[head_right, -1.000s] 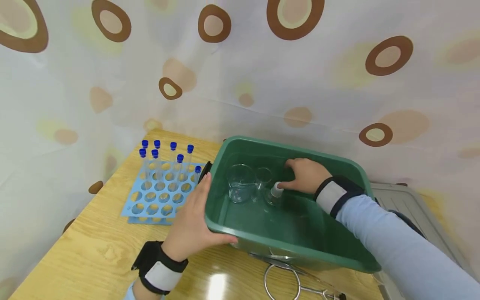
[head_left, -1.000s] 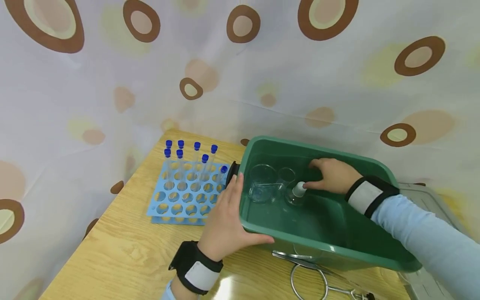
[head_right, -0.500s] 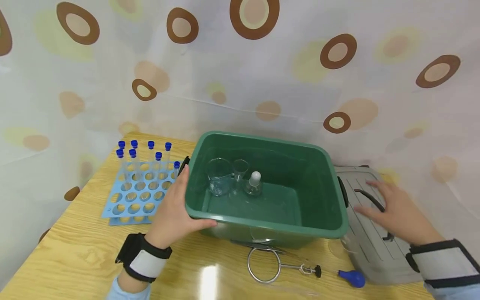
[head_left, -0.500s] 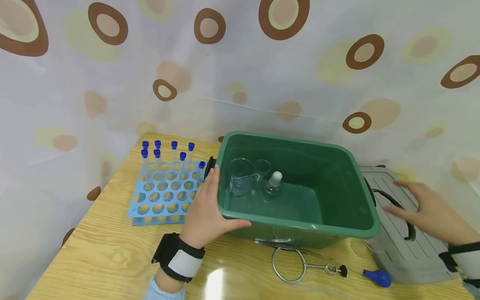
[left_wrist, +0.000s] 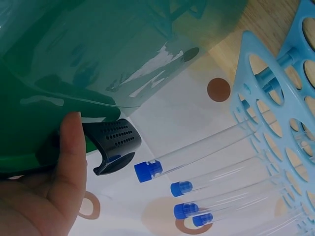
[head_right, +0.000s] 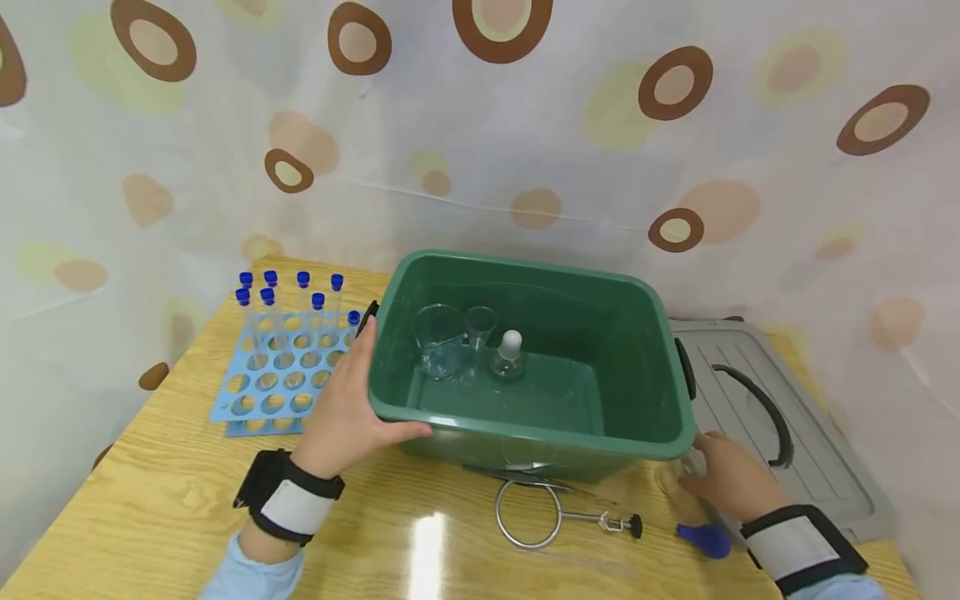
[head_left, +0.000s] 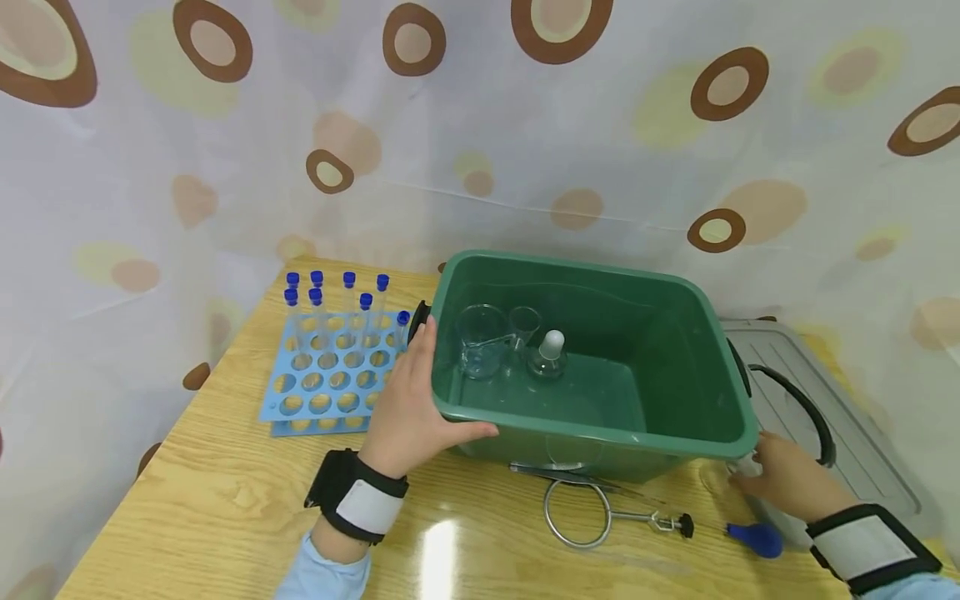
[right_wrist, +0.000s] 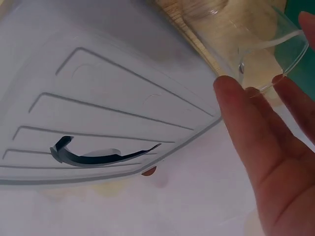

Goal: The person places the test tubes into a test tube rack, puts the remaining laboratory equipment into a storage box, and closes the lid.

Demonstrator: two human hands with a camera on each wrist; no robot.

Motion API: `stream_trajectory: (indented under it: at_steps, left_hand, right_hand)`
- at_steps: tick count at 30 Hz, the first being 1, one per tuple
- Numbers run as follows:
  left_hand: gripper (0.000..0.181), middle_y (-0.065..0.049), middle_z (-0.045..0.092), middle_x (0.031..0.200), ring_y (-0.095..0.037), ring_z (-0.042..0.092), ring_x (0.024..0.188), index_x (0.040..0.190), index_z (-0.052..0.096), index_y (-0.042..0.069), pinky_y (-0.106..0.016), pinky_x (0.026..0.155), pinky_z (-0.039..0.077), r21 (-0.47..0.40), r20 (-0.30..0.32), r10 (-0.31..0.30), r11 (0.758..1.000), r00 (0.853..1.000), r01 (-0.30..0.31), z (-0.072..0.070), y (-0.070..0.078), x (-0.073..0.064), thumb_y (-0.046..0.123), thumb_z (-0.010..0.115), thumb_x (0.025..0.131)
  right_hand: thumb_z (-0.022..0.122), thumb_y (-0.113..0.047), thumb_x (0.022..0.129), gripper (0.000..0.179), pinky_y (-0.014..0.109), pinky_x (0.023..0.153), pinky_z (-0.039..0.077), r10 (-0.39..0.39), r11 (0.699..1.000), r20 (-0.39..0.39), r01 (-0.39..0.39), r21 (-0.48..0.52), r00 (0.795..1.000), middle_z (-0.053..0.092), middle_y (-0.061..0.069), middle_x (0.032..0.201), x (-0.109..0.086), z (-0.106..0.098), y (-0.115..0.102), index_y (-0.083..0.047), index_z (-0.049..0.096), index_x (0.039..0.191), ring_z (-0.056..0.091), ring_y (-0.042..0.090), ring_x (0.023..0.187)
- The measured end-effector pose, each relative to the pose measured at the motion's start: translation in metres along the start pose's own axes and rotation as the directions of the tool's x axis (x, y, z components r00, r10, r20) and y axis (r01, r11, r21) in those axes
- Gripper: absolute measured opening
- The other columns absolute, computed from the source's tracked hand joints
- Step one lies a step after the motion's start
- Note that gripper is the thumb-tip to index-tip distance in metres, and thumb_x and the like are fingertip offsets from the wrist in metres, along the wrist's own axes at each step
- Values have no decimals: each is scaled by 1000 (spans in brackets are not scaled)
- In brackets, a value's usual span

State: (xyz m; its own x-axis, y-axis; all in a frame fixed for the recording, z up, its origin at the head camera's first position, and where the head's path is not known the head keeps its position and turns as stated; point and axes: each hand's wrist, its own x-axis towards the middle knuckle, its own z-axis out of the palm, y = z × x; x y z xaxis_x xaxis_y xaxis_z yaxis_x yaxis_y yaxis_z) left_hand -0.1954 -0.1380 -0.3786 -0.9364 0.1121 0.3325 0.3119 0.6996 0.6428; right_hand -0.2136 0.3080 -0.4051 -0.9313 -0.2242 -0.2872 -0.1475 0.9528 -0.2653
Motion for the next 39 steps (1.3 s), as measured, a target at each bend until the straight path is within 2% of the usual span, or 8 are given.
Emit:
stream_trajectory:
  at_steps: [5, 9, 14, 19, 26, 32, 39]
  left_hand:
    - [132, -13, 18, 156, -39, 33, 136, 152, 7, 10, -57, 100, 39, -6, -6, -4, 1000, 1000, 4, 0, -1, -1, 52, 86, 54]
    - [132, -13, 18, 156, -39, 32, 136, 152, 7, 9, -57, 101, 38, -1, -6, -2, 1000, 1000, 2, -1, 0, -1, 53, 85, 54]
    - [131, -13, 18, 156, -39, 32, 136, 152, 8, 10, -57, 101, 38, 2, -6, -5, 1000, 1000, 5, -1, 1, -1, 53, 85, 55]
    - [132, -13, 18, 156, -39, 32, 137, 152, 8, 10, -57, 101, 38, 0, -3, -5, 1000, 1000, 5, -1, 1, -1, 53, 85, 54]
    - [132, -13, 19, 156, -39, 34, 135, 152, 8, 10, -57, 100, 39, 3, -3, -7, 1000, 1000, 7, -1, 1, -1, 54, 85, 53]
    - [132, -13, 19, 156, -38, 33, 136, 152, 8, 10, -57, 101, 38, 6, -5, -5, 1000, 1000, 5, -1, 0, -1, 54, 85, 53]
    - [131, -14, 18, 156, -39, 32, 136, 152, 9, 11, -57, 99, 40, 6, -8, 0, 1000, 1000, 0, -1, 1, -1, 53, 85, 54]
  right_hand:
    - [73, -17, 76, 45, 46, 64, 53, 19, 1000, 8, -19, 23, 1000, 63, 29, 96, 3, -2, -2, 10, 57, 109, 62, 42, 82]
    - [75, -20, 75, 50, 44, 62, 53, 19, 1000, -35, -18, 26, 999, 64, 30, 99, 1, -11, -2, 11, 57, 111, 63, 41, 81]
    - [76, -19, 74, 54, 44, 62, 52, -27, 998, -117, 21, -51, 993, 64, 30, 96, -5, -39, -3, 12, 55, 112, 63, 37, 78]
    - [75, -22, 75, 55, 44, 59, 52, -11, 991, -135, -8, -136, 991, 64, 30, 91, -12, -75, -10, 13, 54, 113, 62, 38, 76]
    - [73, -19, 76, 53, 44, 59, 52, -30, 968, -171, -14, -250, 985, 58, 37, 102, -21, -118, -27, 14, 53, 111, 62, 39, 75]
    - [73, -16, 75, 53, 45, 58, 52, -44, 954, -190, -15, -299, 981, 57, 39, 99, -19, -139, -41, 17, 52, 111, 62, 40, 73]
    - [73, -15, 74, 52, 47, 60, 52, -68, 946, -221, -7, -323, 973, 57, 39, 98, -15, -150, -57, 16, 52, 111, 61, 41, 73]
